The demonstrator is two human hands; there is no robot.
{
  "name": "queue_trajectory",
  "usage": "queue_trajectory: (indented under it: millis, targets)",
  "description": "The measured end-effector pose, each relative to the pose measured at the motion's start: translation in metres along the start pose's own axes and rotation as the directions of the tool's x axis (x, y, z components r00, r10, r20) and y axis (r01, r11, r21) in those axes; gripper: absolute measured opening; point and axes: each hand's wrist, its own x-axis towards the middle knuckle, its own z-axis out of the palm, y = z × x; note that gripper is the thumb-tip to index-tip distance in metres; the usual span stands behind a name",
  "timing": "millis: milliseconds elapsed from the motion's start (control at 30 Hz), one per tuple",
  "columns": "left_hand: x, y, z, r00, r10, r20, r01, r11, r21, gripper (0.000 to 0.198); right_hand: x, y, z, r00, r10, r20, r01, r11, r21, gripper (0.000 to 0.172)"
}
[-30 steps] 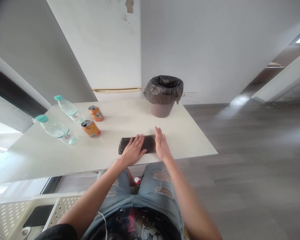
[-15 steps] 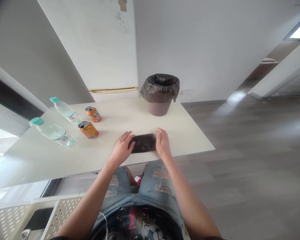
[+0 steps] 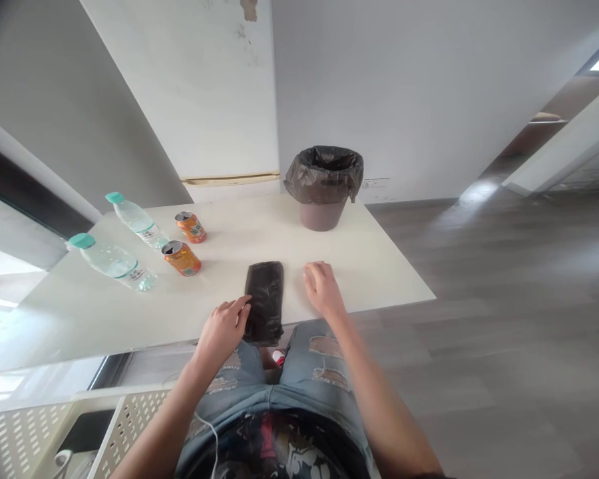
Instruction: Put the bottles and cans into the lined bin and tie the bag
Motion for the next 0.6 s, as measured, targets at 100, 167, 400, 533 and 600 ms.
queue_trajectory:
  millis: [100, 167, 400, 533, 600]
  targets:
    - [-0.009, -0.013, -0.011, 0.989, 0.140, -0.045, -0.138, 0.990, 0.040, 0.041, -0.008, -0.006, -0.004, 0.979, -0.189, 0.083, 0.188, 0.982, 0.013, 0.024]
    - [-0.014, -0.024, -0.017, 0.961, 0.278, -0.005, -0.277, 0.960, 0.046, 0.058, -0.016, -0.013, -0.007, 0.944, -0.285, 0.164, 0.282, 0.958, 0.044, 0.028]
    - [-0.028, -0.038, -0.014, 0.880, 0.473, 0.049, -0.473, 0.881, -0.011, 0.074, -0.042, -0.049, -0.015, 0.770, -0.373, 0.518, 0.388, 0.918, 0.085, 0.076]
    - [-0.028, -0.041, 0.000, 0.863, 0.504, -0.042, -0.506, 0.860, -0.072, 0.060, -0.048, -0.047, -0.004, 0.769, -0.367, 0.523, 0.385, 0.920, 0.080, 0.080]
    - [-0.029, -0.042, 0.004, 0.861, 0.498, -0.105, -0.508, 0.852, -0.125, 0.049, -0.050, -0.042, 0.001, 0.814, -0.359, 0.457, 0.355, 0.930, 0.097, 0.062]
